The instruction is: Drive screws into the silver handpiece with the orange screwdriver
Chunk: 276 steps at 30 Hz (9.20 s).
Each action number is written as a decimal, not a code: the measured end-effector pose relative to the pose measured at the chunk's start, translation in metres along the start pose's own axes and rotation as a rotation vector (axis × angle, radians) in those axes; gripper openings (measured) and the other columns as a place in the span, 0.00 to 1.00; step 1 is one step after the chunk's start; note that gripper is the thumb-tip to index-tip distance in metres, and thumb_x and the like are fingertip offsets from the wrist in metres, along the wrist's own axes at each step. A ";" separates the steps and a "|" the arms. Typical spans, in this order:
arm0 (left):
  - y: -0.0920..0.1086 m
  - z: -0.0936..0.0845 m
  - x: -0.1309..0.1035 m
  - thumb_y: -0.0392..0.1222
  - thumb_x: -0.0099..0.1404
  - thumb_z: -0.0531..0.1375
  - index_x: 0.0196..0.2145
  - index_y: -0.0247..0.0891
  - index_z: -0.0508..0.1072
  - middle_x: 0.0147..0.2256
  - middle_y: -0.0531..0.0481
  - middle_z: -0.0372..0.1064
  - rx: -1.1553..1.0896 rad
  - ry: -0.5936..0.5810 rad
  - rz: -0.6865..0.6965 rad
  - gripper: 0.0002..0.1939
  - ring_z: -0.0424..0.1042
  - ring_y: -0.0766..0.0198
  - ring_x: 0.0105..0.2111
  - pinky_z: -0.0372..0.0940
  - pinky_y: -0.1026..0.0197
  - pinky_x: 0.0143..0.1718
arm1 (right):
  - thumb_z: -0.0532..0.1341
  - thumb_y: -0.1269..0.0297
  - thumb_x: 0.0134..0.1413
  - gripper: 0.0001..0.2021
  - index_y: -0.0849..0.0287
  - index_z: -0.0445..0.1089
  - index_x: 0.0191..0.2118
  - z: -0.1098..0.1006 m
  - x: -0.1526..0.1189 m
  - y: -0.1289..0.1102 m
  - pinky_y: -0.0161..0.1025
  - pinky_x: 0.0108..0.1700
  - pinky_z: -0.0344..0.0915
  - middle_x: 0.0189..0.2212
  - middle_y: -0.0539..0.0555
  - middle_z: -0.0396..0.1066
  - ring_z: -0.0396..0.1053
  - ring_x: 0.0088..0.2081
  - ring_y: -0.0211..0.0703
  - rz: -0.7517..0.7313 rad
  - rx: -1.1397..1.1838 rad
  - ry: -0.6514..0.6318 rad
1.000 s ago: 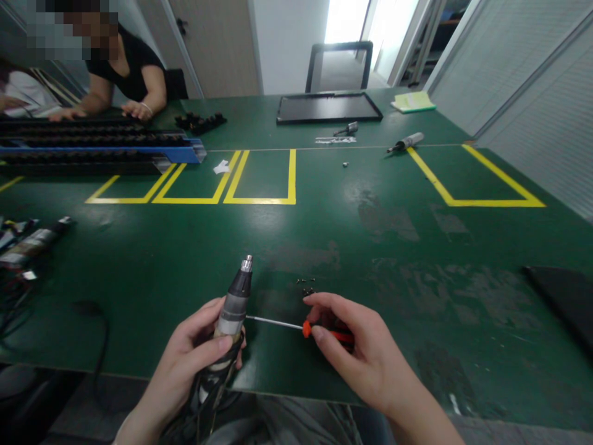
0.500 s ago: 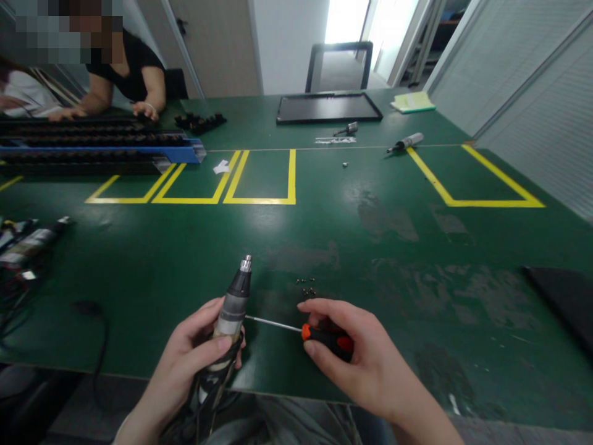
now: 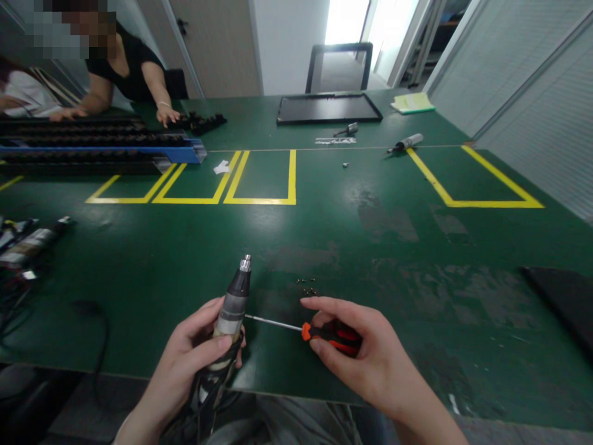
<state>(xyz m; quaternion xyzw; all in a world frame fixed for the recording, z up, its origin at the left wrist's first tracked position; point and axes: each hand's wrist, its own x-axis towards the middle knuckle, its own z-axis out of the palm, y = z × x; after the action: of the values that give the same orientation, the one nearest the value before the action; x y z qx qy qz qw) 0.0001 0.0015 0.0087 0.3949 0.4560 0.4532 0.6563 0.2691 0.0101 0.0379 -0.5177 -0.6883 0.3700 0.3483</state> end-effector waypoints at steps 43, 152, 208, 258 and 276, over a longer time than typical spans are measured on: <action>-0.003 -0.001 0.000 0.45 0.60 0.72 0.50 0.45 0.82 0.35 0.52 0.64 -0.001 0.014 -0.009 0.20 0.71 0.64 0.27 0.72 0.64 0.25 | 0.67 0.68 0.53 0.15 0.52 0.78 0.48 -0.001 -0.003 0.007 0.33 0.31 0.71 0.29 0.49 0.76 0.75 0.29 0.40 0.050 0.047 0.088; 0.000 -0.001 0.000 0.45 0.59 0.72 0.49 0.44 0.83 0.34 0.52 0.64 0.006 0.002 -0.005 0.19 0.72 0.63 0.27 0.72 0.64 0.25 | 0.56 0.58 0.67 0.15 0.58 0.73 0.51 0.003 -0.001 0.010 0.32 0.21 0.64 0.23 0.48 0.73 0.68 0.20 0.38 0.225 0.179 -0.083; 0.002 0.000 0.000 0.45 0.59 0.72 0.50 0.43 0.82 0.34 0.51 0.68 0.028 0.003 -0.023 0.21 0.71 0.61 0.27 0.72 0.61 0.26 | 0.62 0.65 0.62 0.12 0.55 0.75 0.50 0.004 -0.001 0.005 0.35 0.31 0.75 0.32 0.53 0.81 0.79 0.31 0.44 0.047 0.056 -0.009; -0.004 -0.002 -0.001 0.44 0.60 0.72 0.51 0.44 0.82 0.35 0.52 0.67 0.007 0.012 -0.008 0.21 0.72 0.64 0.27 0.73 0.64 0.25 | 0.67 0.66 0.55 0.13 0.53 0.78 0.47 0.001 -0.004 0.001 0.34 0.32 0.71 0.33 0.51 0.77 0.76 0.32 0.42 0.027 0.060 0.017; -0.003 -0.001 -0.002 0.45 0.60 0.72 0.51 0.44 0.82 0.34 0.52 0.65 0.007 0.006 -0.009 0.20 0.70 0.63 0.28 0.72 0.64 0.25 | 0.66 0.67 0.56 0.12 0.54 0.79 0.47 0.005 -0.001 0.003 0.34 0.33 0.73 0.32 0.52 0.77 0.76 0.32 0.42 0.060 0.061 -0.049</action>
<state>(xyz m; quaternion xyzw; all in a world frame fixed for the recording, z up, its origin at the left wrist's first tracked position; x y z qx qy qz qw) -0.0011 -0.0013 0.0066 0.3936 0.4614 0.4499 0.6556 0.2667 0.0091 0.0325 -0.5180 -0.6692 0.4135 0.3360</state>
